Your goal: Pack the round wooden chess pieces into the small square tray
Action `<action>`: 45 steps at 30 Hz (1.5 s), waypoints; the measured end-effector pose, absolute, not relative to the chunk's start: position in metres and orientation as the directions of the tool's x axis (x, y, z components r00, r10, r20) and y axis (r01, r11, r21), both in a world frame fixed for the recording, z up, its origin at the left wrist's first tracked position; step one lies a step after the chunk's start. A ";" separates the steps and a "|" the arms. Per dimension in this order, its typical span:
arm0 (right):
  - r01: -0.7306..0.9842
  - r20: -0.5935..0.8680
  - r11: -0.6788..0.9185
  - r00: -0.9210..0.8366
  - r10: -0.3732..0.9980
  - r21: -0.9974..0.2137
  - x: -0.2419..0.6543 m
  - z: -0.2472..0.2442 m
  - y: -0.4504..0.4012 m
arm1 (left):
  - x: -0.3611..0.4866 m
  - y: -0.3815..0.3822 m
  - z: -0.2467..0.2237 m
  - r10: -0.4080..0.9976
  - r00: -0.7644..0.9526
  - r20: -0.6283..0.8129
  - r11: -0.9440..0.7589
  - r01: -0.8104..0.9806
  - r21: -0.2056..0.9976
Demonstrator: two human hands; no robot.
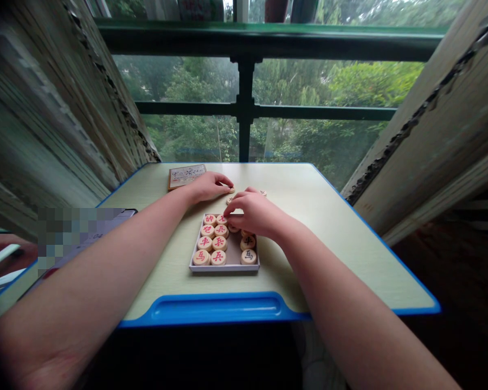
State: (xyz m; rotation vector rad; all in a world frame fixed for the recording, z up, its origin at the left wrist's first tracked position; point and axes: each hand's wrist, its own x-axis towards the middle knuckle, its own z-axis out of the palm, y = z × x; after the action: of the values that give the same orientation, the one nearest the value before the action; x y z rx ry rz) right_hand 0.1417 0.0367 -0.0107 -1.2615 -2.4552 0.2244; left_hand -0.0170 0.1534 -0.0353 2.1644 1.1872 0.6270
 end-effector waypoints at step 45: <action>0.771 0.190 0.565 -0.532 0.825 -0.293 0.139 0.000 0.026 | -0.018 0.152 -0.035 0.861 0.497 0.110 -0.431 0.594 0.679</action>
State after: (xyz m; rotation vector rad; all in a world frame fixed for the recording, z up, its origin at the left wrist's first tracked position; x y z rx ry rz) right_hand 0.1393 0.0260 0.0003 -1.3133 -2.4960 0.2487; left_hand -0.0181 0.1520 -0.0354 2.1707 1.1902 0.6072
